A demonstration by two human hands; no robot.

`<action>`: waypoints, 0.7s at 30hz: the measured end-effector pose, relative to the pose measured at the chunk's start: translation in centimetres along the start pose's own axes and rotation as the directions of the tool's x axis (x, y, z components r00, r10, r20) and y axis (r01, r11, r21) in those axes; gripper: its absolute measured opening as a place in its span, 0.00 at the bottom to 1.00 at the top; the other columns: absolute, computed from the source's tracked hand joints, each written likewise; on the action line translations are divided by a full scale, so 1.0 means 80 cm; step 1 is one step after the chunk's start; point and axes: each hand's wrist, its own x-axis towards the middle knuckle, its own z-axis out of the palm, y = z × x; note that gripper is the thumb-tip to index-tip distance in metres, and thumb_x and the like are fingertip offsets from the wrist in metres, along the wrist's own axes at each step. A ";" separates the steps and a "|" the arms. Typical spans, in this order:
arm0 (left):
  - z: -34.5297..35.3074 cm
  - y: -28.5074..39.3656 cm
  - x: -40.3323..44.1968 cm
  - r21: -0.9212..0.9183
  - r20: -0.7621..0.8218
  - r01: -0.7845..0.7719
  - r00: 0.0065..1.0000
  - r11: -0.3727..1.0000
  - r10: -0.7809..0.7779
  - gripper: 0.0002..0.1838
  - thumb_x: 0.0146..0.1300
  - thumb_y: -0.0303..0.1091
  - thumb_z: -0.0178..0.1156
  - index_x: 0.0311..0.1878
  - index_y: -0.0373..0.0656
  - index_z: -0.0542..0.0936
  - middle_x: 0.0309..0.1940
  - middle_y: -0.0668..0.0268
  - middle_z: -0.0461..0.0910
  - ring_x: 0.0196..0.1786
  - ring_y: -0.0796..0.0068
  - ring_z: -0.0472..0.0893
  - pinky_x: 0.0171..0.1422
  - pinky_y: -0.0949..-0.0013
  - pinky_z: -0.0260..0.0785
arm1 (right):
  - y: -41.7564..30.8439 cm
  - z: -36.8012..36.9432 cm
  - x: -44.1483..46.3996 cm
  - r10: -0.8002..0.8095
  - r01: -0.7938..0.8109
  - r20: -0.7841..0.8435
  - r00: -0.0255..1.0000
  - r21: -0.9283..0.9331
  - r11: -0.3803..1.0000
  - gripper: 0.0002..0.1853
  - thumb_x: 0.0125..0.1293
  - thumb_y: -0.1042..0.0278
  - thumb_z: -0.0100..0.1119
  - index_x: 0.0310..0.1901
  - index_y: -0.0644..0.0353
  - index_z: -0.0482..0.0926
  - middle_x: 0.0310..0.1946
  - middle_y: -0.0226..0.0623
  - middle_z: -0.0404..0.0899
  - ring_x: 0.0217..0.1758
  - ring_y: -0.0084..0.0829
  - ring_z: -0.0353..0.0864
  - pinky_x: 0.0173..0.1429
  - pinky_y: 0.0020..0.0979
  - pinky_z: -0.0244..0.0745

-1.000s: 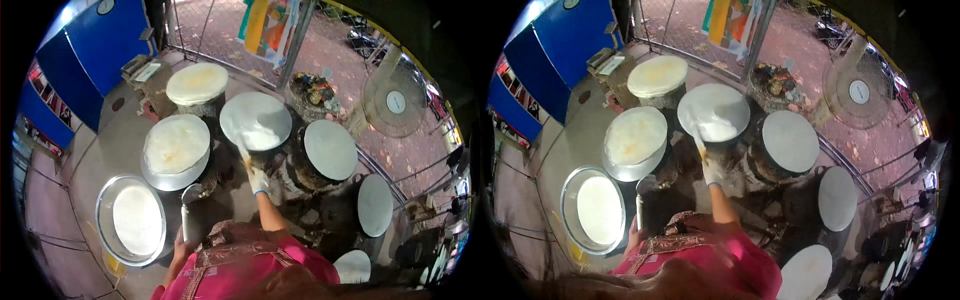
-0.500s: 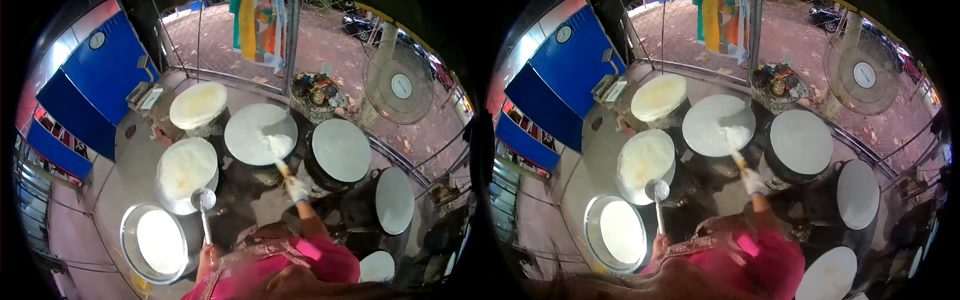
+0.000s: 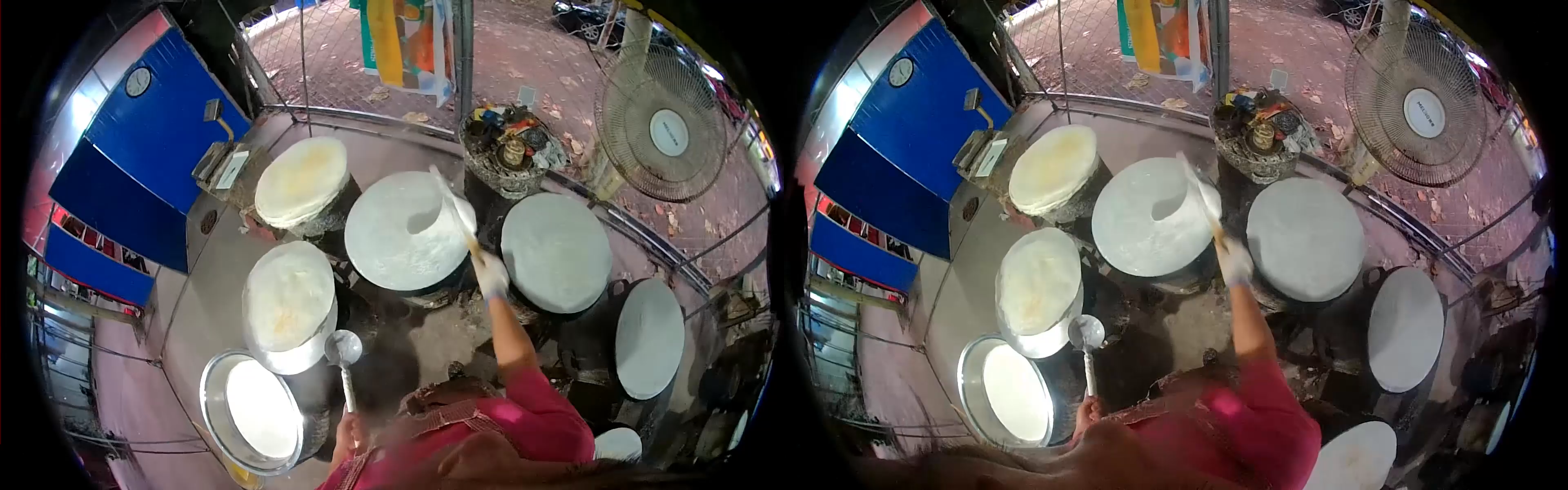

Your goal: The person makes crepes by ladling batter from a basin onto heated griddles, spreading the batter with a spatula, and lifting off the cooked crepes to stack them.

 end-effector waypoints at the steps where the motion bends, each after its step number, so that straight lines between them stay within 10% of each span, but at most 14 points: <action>1: -0.001 -0.004 0.002 -0.006 -0.015 -0.002 1.000 1.000 0.001 0.14 0.55 0.27 0.49 0.45 0.56 0.67 0.17 0.74 0.62 0.13 0.85 0.59 0.10 0.83 0.50 | -0.024 0.011 0.056 0.054 -0.051 0.044 0.998 -0.061 0.997 0.18 0.58 0.52 0.55 0.41 0.58 0.80 0.31 0.48 0.79 0.35 0.49 0.79 0.37 0.41 0.73; 3: 0.011 -0.012 -0.001 0.089 -0.073 -0.069 0.994 0.994 0.076 0.13 0.55 0.28 0.49 0.44 0.55 0.67 0.17 0.74 0.62 0.13 0.85 0.59 0.10 0.83 0.50 | -0.028 0.050 0.130 0.218 -0.197 0.175 0.960 -0.131 0.972 0.19 0.55 0.52 0.56 0.37 0.62 0.80 0.29 0.49 0.80 0.33 0.45 0.81 0.37 0.40 0.73; 5: 0.022 -0.007 -0.006 0.199 -0.115 -0.126 0.982 0.972 0.151 0.12 0.55 0.28 0.49 0.43 0.54 0.68 0.17 0.74 0.61 0.13 0.85 0.59 0.10 0.82 0.50 | -0.048 0.014 0.115 0.228 -0.312 0.304 0.925 0.262 0.913 0.19 0.55 0.54 0.56 0.33 0.66 0.80 0.26 0.49 0.80 0.29 0.41 0.81 0.36 0.39 0.74; 6: 0.020 -0.004 0.001 0.230 -0.115 -0.139 0.979 0.963 0.168 0.12 0.55 0.28 0.49 0.43 0.54 0.68 0.17 0.74 0.61 0.13 0.85 0.59 0.10 0.82 0.50 | -0.067 0.012 0.070 0.489 -0.534 0.322 0.811 0.065 0.843 0.18 0.53 0.57 0.58 0.32 0.67 0.81 0.28 0.49 0.81 0.33 0.34 0.81 0.42 0.36 0.74; 8: 0.010 0.003 0.005 0.352 -0.132 -0.190 0.959 0.917 0.249 0.11 0.55 0.29 0.49 0.42 0.53 0.68 0.18 0.74 0.61 0.13 0.85 0.59 0.10 0.82 0.49 | -0.042 0.081 0.002 0.189 -0.294 0.313 0.931 0.332 0.896 0.35 0.56 0.31 0.48 0.35 0.64 0.81 0.34 0.51 0.80 0.42 0.37 0.80 0.51 0.34 0.68; 10: 0.011 0.010 0.002 0.453 -0.152 -0.204 0.942 0.868 0.300 0.10 0.55 0.29 0.49 0.41 0.52 0.68 0.18 0.74 0.61 0.13 0.85 0.59 0.10 0.82 0.49 | -0.041 0.087 -0.022 0.069 -0.230 0.326 0.943 0.486 0.843 0.28 0.56 0.40 0.52 0.36 0.63 0.81 0.32 0.46 0.81 0.38 0.37 0.79 0.46 0.36 0.70; 11: 0.023 0.012 -0.004 0.447 -0.166 -0.183 0.945 0.875 0.283 0.09 0.55 0.29 0.49 0.40 0.52 0.69 0.18 0.74 0.61 0.13 0.85 0.59 0.10 0.82 0.49 | -0.094 0.008 -0.018 0.121 -0.148 0.430 0.895 0.031 0.988 0.24 0.57 0.45 0.55 0.35 0.63 0.82 0.32 0.42 0.82 0.36 0.36 0.79 0.44 0.36 0.71; 13: 0.101 0.020 -0.046 0.373 -0.122 -0.155 0.969 0.915 0.214 0.03 0.55 0.31 0.51 0.28 0.47 0.67 0.18 0.73 0.62 0.13 0.86 0.59 0.11 0.83 0.47 | -0.061 -0.024 -0.017 0.316 -0.428 0.289 0.904 0.633 0.645 0.14 0.53 0.62 0.61 0.34 0.66 0.81 0.34 0.32 0.82 0.29 0.30 0.79 0.38 0.33 0.73; 15: 0.099 0.028 -0.053 0.311 -0.141 -0.156 0.968 0.937 0.208 0.07 0.55 0.32 0.51 0.24 0.47 0.65 0.17 0.73 0.62 0.13 0.86 0.58 0.11 0.83 0.47 | -0.066 -0.042 -0.049 0.472 -0.641 0.467 0.748 0.694 0.328 0.13 0.52 0.65 0.62 0.36 0.67 0.82 0.34 0.36 0.82 0.33 0.27 0.78 0.42 0.30 0.72; 18: 0.047 0.042 -0.038 0.556 -0.159 -0.121 0.956 0.822 0.248 0.11 0.57 0.34 0.50 0.21 0.47 0.64 0.16 0.74 0.61 0.12 0.86 0.57 0.11 0.83 0.47 | -0.137 -0.026 -0.113 0.476 -0.629 0.419 0.773 0.601 0.493 0.17 0.51 0.63 0.66 0.40 0.66 0.82 0.37 0.37 0.81 0.42 0.27 0.76 0.51 0.29 0.68; 21: 0.035 0.050 -0.028 0.191 -0.140 -0.028 0.989 0.981 0.056 0.13 0.60 0.37 0.48 0.19 0.50 0.64 0.13 0.75 0.59 0.10 0.86 0.55 0.11 0.82 0.46 | -0.086 -0.006 -0.106 0.395 -0.566 0.455 0.798 0.340 0.751 0.18 0.52 0.57 0.64 0.42 0.59 0.82 0.36 0.36 0.83 0.41 0.27 0.78 0.48 0.28 0.70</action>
